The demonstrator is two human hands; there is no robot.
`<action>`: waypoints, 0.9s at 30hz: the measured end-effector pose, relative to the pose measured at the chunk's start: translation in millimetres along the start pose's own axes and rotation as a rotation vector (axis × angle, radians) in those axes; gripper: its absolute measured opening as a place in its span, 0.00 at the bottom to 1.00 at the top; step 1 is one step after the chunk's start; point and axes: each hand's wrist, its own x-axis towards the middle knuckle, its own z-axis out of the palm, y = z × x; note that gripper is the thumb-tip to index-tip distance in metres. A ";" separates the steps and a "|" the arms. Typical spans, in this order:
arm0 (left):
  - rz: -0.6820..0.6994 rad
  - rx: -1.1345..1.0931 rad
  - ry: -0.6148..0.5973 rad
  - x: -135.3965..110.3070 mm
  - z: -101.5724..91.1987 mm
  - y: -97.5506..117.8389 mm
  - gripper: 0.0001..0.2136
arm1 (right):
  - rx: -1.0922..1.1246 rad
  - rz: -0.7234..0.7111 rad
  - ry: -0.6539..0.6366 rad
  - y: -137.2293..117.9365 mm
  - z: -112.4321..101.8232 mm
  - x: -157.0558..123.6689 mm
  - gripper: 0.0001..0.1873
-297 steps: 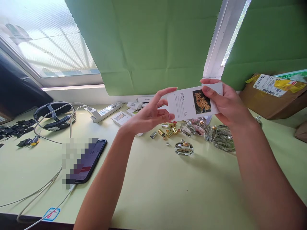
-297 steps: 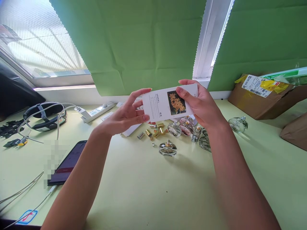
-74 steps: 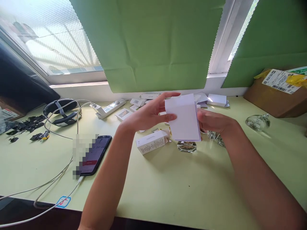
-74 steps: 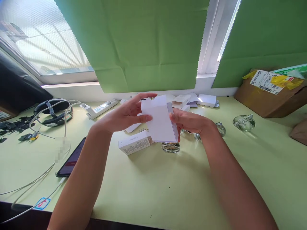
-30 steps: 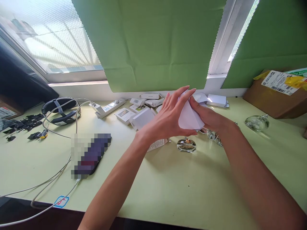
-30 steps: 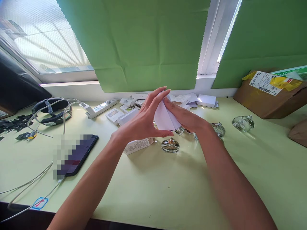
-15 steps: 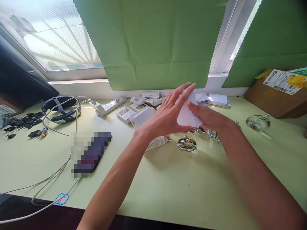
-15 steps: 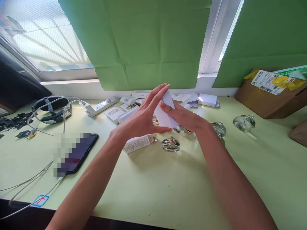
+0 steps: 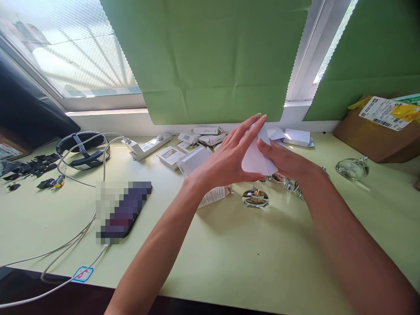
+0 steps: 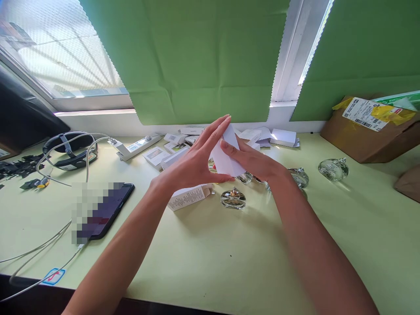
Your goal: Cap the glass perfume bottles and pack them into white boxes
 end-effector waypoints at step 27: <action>-0.648 0.338 -0.664 -22.5 -19.7 -28.6 0.34 | 0.111 0.072 0.178 3.2 -15.0 0.7 0.29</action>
